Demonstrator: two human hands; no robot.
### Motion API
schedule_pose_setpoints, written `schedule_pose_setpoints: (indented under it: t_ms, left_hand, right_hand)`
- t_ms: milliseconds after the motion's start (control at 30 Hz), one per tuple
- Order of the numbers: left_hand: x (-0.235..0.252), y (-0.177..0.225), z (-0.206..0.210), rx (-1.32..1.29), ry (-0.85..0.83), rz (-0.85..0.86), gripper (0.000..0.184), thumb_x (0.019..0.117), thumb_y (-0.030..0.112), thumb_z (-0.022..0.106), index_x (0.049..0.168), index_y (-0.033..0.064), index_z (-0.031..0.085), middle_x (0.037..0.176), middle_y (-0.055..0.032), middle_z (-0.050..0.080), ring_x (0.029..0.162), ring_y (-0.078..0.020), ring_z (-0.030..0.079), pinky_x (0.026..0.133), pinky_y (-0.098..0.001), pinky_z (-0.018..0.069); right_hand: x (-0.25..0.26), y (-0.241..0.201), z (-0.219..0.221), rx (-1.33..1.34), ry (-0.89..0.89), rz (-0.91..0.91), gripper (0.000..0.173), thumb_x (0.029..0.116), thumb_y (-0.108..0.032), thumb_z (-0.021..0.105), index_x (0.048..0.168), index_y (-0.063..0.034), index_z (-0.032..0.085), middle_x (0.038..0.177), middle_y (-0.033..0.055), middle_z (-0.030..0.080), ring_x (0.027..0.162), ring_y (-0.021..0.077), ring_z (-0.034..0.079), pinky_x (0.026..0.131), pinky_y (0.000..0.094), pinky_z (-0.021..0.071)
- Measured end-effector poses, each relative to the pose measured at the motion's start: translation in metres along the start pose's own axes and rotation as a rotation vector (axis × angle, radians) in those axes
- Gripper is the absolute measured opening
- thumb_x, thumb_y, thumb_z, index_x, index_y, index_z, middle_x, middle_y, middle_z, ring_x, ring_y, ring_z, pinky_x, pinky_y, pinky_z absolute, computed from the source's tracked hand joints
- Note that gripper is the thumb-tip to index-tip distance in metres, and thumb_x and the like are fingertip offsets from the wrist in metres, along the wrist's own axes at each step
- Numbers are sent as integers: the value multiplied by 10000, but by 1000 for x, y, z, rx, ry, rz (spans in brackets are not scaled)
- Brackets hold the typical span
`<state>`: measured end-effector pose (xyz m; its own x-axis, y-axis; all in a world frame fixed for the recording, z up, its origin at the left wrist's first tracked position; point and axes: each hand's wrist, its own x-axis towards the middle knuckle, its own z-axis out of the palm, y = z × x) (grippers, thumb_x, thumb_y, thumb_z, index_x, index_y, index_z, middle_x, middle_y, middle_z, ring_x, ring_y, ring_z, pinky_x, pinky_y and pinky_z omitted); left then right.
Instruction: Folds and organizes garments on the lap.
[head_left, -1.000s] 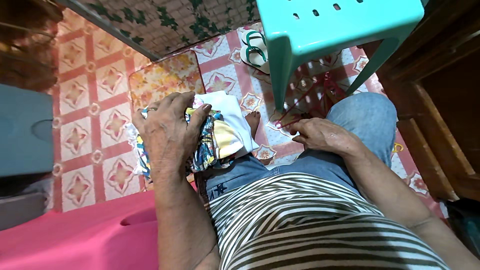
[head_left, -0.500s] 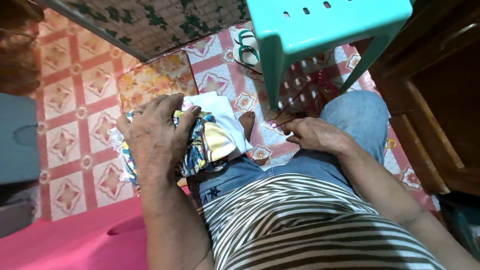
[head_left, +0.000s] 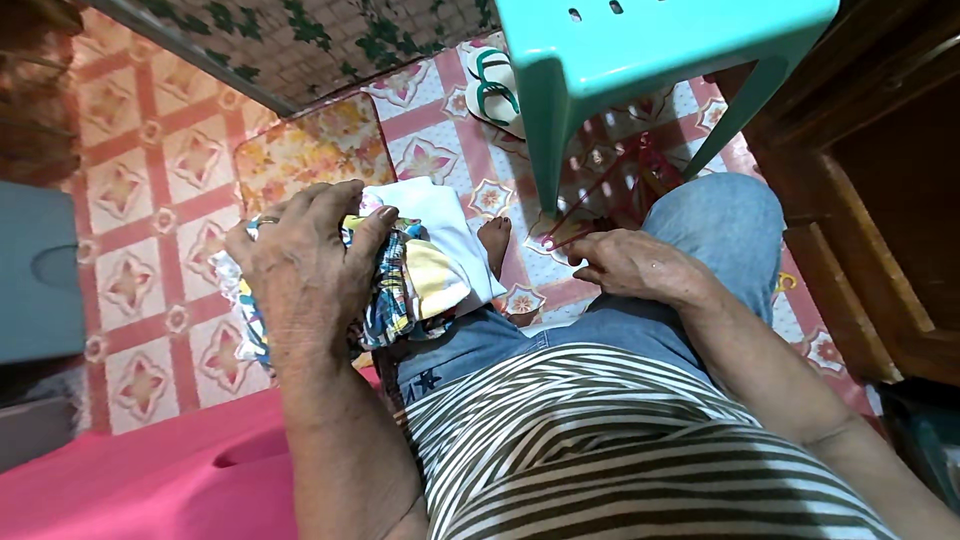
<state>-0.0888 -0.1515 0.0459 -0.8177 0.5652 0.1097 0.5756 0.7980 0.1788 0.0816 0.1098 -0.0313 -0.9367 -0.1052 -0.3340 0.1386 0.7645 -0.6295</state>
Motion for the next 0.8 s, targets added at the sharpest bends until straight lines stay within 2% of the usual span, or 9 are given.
schedule_pose_setpoints:
  t_ms: [600,800]
  left_hand:
    - [2,2,-1,4,-19,2,626,1038,552,399,1340,52,624,1363,-226,608,1289,-492,517,1024,-767,253]
    - [3,4,-3,23,-26,-24,658,1011,576,402,1333,52,637,1357,-247,610,1290,-505,517,1036,-770,230]
  right_hand:
    - [-3,2,1,-21,42,-41,195,1020,-204,619,1105,-61,720,985,137,702,920,315,689,788,527,540]
    - [-2,2,1,-8,34,-29,200,1019,-196,621,1126,-59,718,1015,149,707,953,331,691,811,546,540]
